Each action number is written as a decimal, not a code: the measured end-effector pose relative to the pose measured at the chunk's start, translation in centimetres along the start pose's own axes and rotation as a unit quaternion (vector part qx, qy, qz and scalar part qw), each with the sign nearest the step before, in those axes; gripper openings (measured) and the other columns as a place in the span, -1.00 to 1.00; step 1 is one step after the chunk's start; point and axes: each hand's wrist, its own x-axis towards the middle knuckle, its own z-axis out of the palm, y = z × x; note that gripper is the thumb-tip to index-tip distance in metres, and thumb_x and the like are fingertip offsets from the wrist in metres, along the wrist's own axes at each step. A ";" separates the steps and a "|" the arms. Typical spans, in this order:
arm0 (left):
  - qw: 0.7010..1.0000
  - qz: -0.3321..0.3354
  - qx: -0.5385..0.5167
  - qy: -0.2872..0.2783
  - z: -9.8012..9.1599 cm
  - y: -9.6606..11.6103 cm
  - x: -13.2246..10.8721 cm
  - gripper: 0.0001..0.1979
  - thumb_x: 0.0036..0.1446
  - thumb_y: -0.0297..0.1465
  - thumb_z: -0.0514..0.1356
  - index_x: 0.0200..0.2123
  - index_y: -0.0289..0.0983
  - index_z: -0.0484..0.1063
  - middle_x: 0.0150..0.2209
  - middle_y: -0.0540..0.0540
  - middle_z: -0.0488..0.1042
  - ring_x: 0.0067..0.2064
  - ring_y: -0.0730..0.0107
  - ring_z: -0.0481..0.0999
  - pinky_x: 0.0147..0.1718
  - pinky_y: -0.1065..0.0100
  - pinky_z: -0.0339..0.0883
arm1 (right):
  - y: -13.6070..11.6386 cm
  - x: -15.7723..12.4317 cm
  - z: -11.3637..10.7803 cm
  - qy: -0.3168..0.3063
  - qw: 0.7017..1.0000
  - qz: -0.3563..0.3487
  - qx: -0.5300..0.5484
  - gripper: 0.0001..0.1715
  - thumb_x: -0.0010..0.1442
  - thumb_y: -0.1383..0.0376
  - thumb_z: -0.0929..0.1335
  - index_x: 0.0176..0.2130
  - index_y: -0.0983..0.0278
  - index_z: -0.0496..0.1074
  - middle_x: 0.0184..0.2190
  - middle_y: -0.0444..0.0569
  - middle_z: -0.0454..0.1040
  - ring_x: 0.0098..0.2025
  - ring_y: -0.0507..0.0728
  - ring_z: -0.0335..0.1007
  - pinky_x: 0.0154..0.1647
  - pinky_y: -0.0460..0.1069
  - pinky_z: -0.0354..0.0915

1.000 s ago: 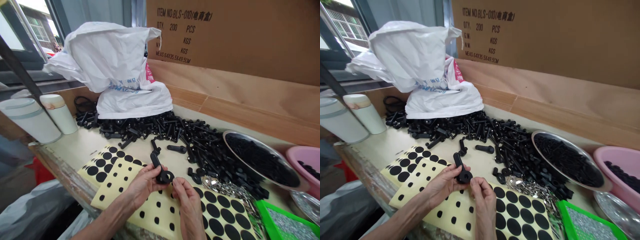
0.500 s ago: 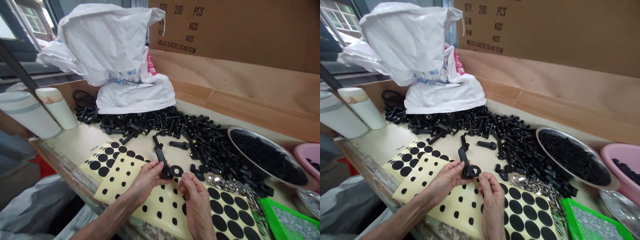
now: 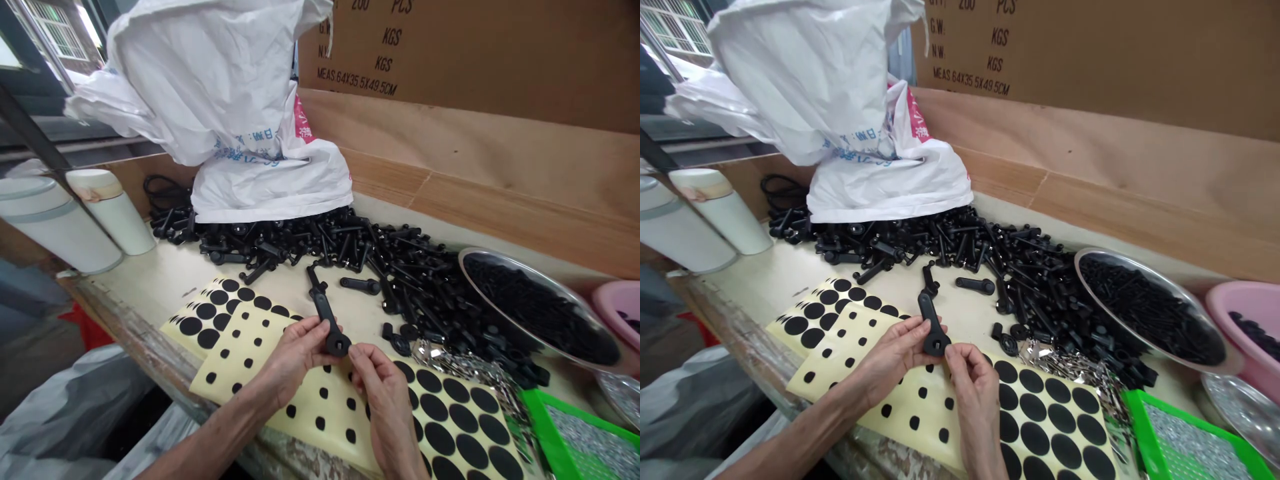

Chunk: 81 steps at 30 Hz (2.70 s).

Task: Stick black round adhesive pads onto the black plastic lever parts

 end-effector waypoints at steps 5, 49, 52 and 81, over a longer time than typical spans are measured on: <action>1.000 0.003 -0.004 0.014 0.0 0.0 0.0 -0.76 0.07 -0.28 0.31 -0.29 -0.36 0.49 -0.20 -0.22 0.55 -0.18 0.19 0.53 -0.17 0.17 0.44 | 0.1 -0.1 0.1 0.005 1.000 -0.018 -0.011 -0.62 0.08 0.01 0.41 -0.48 0.27 0.41 -0.64 -0.21 0.17 -0.55 0.01 -0.02 -0.53 -0.07 -0.01; 1.000 0.015 0.026 -0.008 -0.1 -0.1 -0.4 -0.76 0.17 -0.28 0.22 -0.27 -0.39 0.48 -0.24 -0.22 0.54 -0.23 0.25 0.54 -0.17 0.19 0.44 | 1.2 0.3 -0.3 0.008 1.000 -0.007 -0.013 -0.64 0.09 0.02 0.41 -0.41 0.27 0.40 -0.61 -0.21 0.18 -0.55 -0.01 -0.01 -0.56 -0.12 0.02; 0.999 0.019 0.025 -0.009 -0.1 -0.1 -0.4 -0.76 0.16 -0.28 0.23 -0.28 -0.38 0.48 -0.23 -0.23 0.54 -0.21 0.22 0.53 -0.17 0.17 0.44 | 1.3 0.4 -0.3 0.006 1.000 -0.011 -0.019 -0.65 0.10 0.03 0.41 -0.40 0.27 0.40 -0.61 -0.21 0.19 -0.56 -0.02 -0.01 -0.57 -0.13 0.01; 0.984 0.094 0.150 0.033 0.8 0.2 -1.0 -0.80 0.04 -0.43 0.27 -0.21 -0.29 0.50 -0.20 -0.10 0.53 -0.14 0.29 0.47 -0.12 0.32 0.36 | -0.4 -0.4 0.4 0.058 0.966 -0.145 -0.208 -0.69 0.18 0.07 0.31 -0.47 0.22 0.36 -0.60 -0.14 0.32 -0.58 0.06 0.18 -0.56 -0.06 0.12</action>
